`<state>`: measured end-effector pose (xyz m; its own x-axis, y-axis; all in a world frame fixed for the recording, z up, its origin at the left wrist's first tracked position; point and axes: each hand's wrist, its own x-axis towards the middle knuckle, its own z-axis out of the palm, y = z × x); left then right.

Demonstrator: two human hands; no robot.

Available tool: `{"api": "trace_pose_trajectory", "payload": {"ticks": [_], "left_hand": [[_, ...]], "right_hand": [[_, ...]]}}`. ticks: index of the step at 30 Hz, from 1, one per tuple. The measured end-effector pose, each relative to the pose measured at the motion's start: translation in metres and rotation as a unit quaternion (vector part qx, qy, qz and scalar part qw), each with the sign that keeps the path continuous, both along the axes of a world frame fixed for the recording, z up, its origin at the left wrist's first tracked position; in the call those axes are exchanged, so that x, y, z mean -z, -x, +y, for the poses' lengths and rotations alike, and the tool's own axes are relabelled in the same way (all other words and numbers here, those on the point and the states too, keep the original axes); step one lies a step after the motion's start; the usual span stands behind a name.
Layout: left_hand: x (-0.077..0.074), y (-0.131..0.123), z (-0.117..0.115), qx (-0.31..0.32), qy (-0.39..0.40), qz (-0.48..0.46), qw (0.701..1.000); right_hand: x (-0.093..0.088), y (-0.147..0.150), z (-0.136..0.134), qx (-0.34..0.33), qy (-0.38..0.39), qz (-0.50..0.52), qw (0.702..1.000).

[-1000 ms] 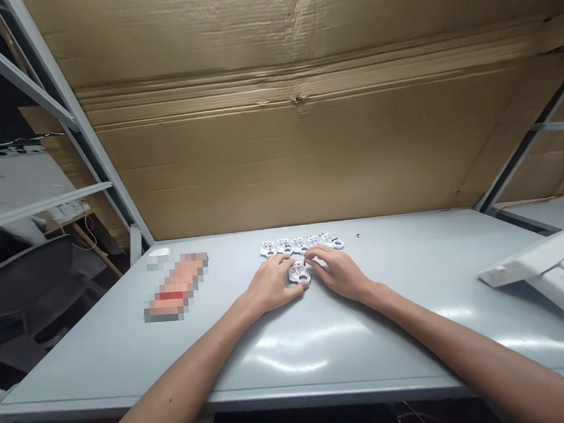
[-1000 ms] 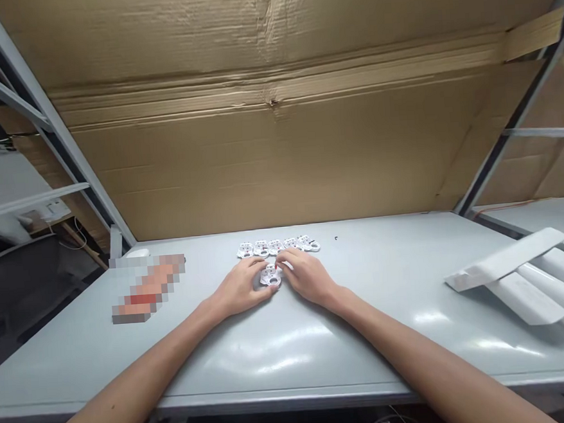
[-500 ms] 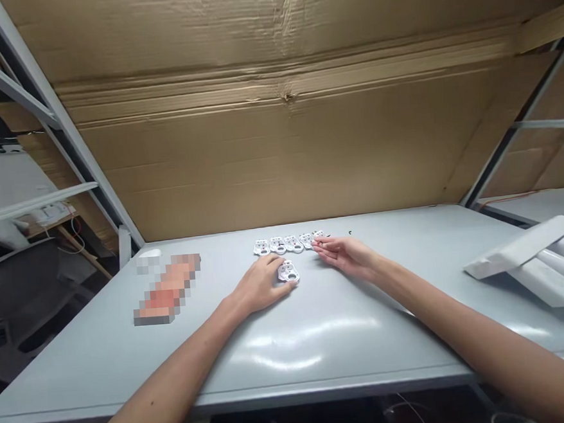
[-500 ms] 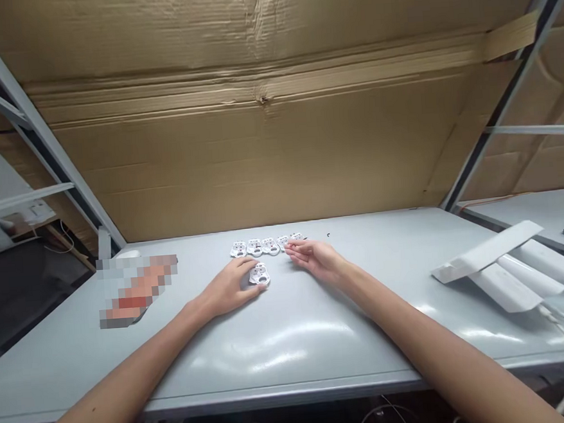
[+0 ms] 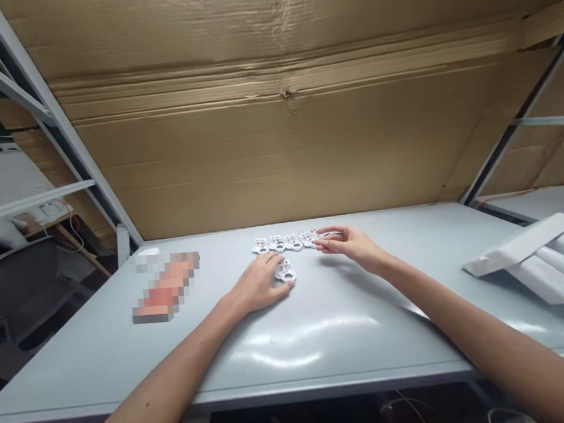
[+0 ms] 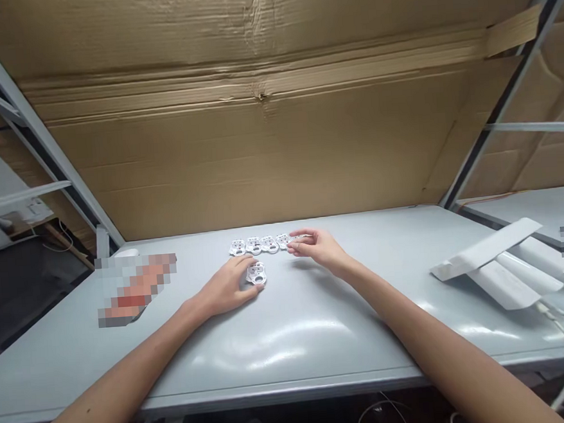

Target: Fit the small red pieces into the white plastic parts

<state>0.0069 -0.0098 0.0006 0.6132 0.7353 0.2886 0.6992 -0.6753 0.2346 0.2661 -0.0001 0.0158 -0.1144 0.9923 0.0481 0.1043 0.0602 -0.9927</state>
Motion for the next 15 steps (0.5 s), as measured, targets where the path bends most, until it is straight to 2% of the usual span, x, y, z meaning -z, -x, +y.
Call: {"api": "trace_pose_trajectory", "payload": {"ticks": [3,7,11,13,15], "left_hand": [[-0.005,0.007,0.004,-0.015,-0.008,0.012,1.000],[-0.013,0.027,0.017,-0.041,-0.032,-0.004,0.999],[-0.018,0.051,0.034,-0.111,-0.024,-0.020,0.993],[-0.016,0.061,0.041,-0.145,-0.014,-0.015,0.989],[-0.012,0.068,0.047,-0.153,-0.002,-0.009,0.988]], "right_hand": [[0.002,-0.014,0.004,0.010,-0.102,-0.177,0.979],[0.007,-0.027,0.006,0.004,-0.182,-0.346,0.920],[0.008,-0.028,0.004,-0.034,-0.196,-0.430,0.881],[0.007,-0.027,0.002,-0.036,-0.205,-0.453,0.867],[0.006,-0.025,-0.002,-0.030,-0.220,-0.462,0.858]]}}
